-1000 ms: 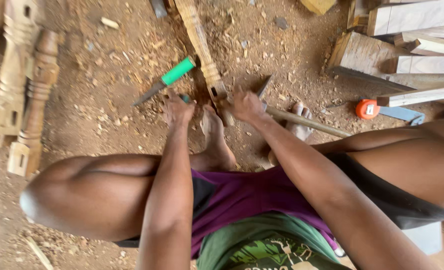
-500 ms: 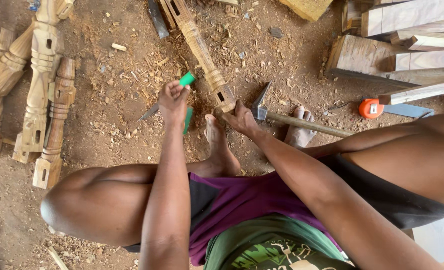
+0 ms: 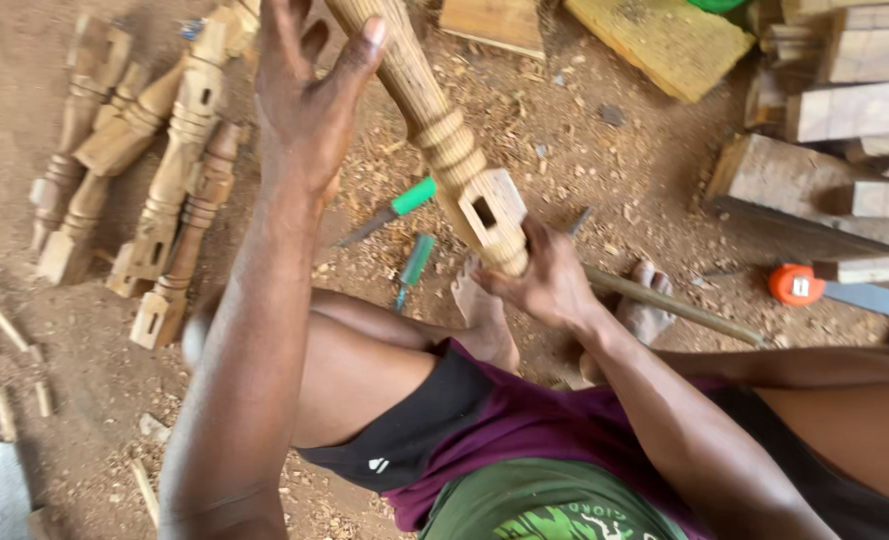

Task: The person carves and notches a decorative wooden leg using an adze and a chisel, striking the tools with a hammer while holding the wood with their hands and feet.

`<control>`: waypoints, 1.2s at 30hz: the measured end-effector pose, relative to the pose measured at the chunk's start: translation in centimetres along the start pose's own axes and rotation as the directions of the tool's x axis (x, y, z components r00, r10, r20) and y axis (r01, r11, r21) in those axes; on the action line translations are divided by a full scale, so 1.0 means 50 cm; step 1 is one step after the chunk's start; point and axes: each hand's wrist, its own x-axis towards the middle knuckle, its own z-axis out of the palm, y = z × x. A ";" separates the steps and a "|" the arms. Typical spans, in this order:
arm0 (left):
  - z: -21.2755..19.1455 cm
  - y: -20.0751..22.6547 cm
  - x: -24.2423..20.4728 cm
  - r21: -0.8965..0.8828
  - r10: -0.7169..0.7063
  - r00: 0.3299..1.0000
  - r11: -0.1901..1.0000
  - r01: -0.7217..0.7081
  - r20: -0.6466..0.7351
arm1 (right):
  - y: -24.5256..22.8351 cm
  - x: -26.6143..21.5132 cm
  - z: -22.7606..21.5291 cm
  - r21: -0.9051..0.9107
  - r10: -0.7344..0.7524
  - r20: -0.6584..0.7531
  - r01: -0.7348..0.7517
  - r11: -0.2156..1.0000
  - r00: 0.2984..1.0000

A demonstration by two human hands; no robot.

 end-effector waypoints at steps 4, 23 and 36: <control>-0.016 0.114 -0.037 -0.602 0.285 0.948 0.785 -0.148 0.138 | -0.151 -0.055 -0.077 -0.055 -0.054 0.005 0.054 0.997 0.999; -0.118 0.146 -0.134 -0.975 0.259 0.963 0.222 0.010 0.069 | -0.179 -0.120 -0.109 -0.405 -0.491 -0.108 0.413 0.816 0.864; -0.176 0.086 -0.101 -0.977 0.480 0.869 0.215 0.016 0.120 | -0.186 -0.031 -0.066 -0.345 -0.466 -0.279 0.366 0.865 0.840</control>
